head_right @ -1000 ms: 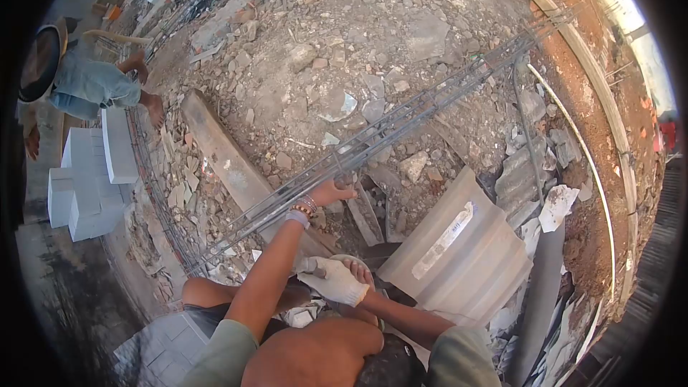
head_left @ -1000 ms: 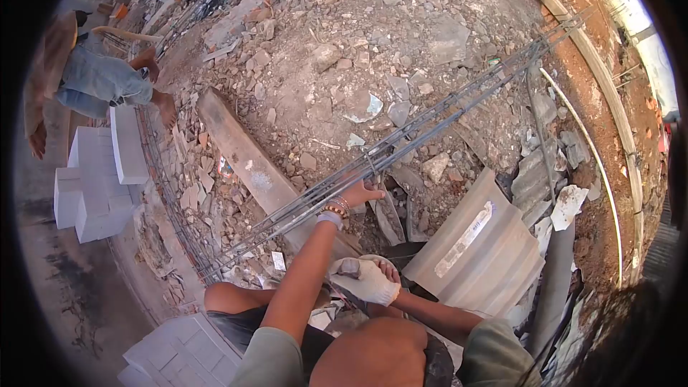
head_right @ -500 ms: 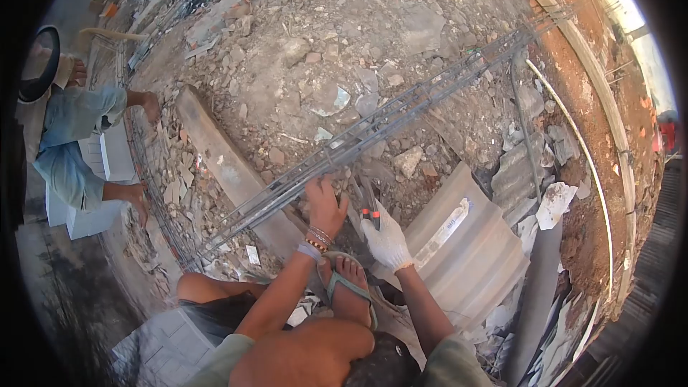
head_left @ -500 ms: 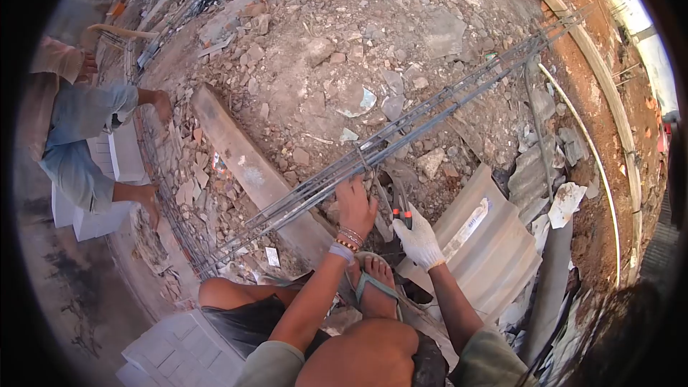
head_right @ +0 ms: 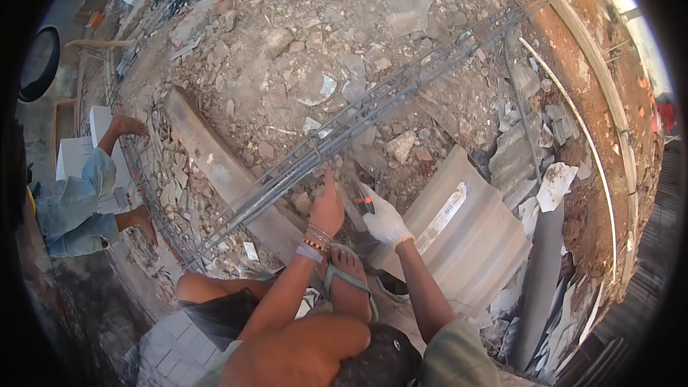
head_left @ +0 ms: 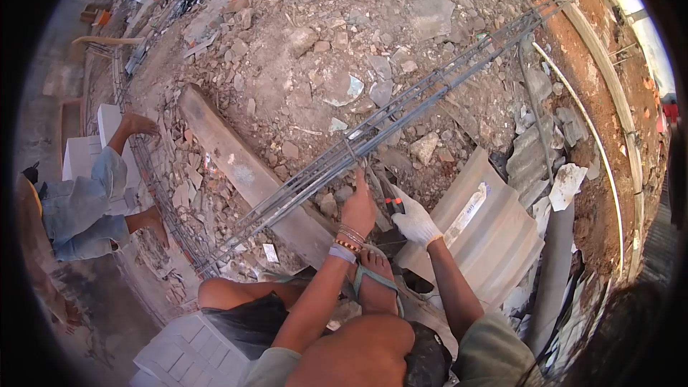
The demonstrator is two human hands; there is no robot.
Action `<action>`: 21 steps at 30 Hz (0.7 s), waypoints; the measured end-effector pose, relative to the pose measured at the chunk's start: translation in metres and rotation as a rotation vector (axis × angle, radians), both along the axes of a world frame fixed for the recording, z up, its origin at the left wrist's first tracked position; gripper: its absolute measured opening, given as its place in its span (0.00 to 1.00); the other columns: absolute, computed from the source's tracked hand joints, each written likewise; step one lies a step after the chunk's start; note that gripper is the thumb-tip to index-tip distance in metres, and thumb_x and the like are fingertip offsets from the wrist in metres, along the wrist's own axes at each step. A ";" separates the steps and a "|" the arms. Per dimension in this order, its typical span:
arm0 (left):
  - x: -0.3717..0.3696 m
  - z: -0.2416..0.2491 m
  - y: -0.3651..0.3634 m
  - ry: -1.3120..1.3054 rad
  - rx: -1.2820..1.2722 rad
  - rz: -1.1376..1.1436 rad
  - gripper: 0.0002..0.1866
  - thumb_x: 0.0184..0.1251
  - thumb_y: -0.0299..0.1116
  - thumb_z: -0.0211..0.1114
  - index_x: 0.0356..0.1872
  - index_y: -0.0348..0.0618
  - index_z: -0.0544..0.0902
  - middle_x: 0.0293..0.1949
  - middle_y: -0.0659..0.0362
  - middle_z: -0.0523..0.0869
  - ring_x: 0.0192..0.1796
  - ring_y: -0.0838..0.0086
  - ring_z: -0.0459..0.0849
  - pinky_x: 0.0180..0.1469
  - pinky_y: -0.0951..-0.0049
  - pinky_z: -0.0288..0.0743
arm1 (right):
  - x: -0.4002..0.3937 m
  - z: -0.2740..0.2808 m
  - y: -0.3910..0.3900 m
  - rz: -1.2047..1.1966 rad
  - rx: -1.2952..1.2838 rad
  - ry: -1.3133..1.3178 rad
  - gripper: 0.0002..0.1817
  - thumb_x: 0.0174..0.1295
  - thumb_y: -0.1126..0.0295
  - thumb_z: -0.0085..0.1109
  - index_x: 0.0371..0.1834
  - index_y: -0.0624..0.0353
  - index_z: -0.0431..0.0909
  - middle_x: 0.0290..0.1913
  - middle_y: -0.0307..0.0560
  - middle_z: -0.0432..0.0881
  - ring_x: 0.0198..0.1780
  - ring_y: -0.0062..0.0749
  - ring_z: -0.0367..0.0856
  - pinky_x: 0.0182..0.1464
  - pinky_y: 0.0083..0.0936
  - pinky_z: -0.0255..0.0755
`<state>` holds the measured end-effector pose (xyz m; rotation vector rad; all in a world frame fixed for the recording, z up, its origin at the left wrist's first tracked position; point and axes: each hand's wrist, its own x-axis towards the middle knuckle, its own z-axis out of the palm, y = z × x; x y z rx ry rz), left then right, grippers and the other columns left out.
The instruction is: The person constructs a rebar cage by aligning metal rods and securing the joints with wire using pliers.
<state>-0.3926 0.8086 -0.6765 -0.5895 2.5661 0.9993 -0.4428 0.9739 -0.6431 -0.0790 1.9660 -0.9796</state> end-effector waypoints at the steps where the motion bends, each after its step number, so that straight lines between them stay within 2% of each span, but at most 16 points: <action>1: -0.001 0.002 -0.004 -0.010 -0.004 -0.022 0.41 0.73 0.28 0.57 0.80 0.33 0.45 0.25 0.42 0.85 0.30 0.46 0.87 0.31 0.49 0.80 | 0.001 -0.006 0.001 0.015 -0.028 0.017 0.41 0.56 0.69 0.51 0.80 0.50 0.59 0.62 0.71 0.78 0.62 0.62 0.78 0.63 0.43 0.71; 3: 0.001 -0.003 -0.014 0.035 -0.012 -0.111 0.41 0.73 0.28 0.56 0.80 0.32 0.44 0.25 0.40 0.85 0.30 0.46 0.87 0.31 0.49 0.80 | 0.004 -0.025 0.002 0.050 -0.083 0.048 0.42 0.56 0.69 0.51 0.81 0.50 0.58 0.64 0.71 0.76 0.66 0.62 0.75 0.66 0.43 0.69; 6: 0.001 -0.010 -0.028 0.051 -0.018 -0.199 0.41 0.73 0.28 0.56 0.80 0.31 0.44 0.26 0.39 0.85 0.30 0.46 0.87 0.32 0.48 0.80 | 0.006 -0.036 -0.002 0.052 -0.123 0.165 0.43 0.57 0.74 0.54 0.81 0.51 0.58 0.59 0.62 0.82 0.57 0.45 0.82 0.62 0.32 0.73; 9: 0.002 -0.010 -0.030 0.066 0.014 -0.194 0.42 0.71 0.28 0.57 0.80 0.31 0.45 0.27 0.38 0.86 0.30 0.45 0.87 0.33 0.48 0.80 | -0.003 -0.033 -0.005 0.079 -0.132 0.119 0.42 0.58 0.72 0.55 0.81 0.52 0.58 0.60 0.62 0.82 0.59 0.44 0.81 0.64 0.33 0.71; 12: 0.004 -0.011 -0.028 0.019 -0.011 -0.170 0.43 0.68 0.26 0.58 0.80 0.31 0.46 0.28 0.39 0.86 0.31 0.44 0.87 0.34 0.48 0.81 | -0.012 -0.023 -0.007 0.098 -0.129 0.054 0.41 0.58 0.70 0.53 0.81 0.51 0.59 0.68 0.66 0.75 0.69 0.61 0.73 0.69 0.39 0.68; 15: 0.003 -0.001 -0.017 -0.036 -0.011 -0.117 0.42 0.68 0.26 0.58 0.80 0.33 0.47 0.29 0.37 0.86 0.33 0.42 0.87 0.36 0.46 0.81 | -0.026 0.008 -0.013 0.055 -0.136 -0.204 0.41 0.58 0.71 0.55 0.81 0.52 0.59 0.64 0.66 0.78 0.66 0.57 0.77 0.66 0.39 0.70; 18: 0.001 0.011 -0.007 -0.081 -0.061 -0.097 0.39 0.67 0.26 0.59 0.77 0.34 0.52 0.30 0.37 0.87 0.35 0.41 0.87 0.37 0.46 0.82 | -0.025 0.000 -0.007 0.097 -0.117 -0.210 0.41 0.60 0.72 0.57 0.81 0.53 0.58 0.57 0.62 0.82 0.51 0.47 0.84 0.56 0.36 0.76; 21: -0.001 0.012 -0.003 -0.106 -0.093 -0.067 0.32 0.68 0.26 0.59 0.72 0.35 0.59 0.30 0.38 0.87 0.36 0.41 0.88 0.38 0.46 0.82 | -0.020 -0.025 0.002 0.144 -0.137 -0.025 0.41 0.61 0.72 0.57 0.81 0.53 0.58 0.56 0.61 0.82 0.47 0.42 0.84 0.53 0.34 0.76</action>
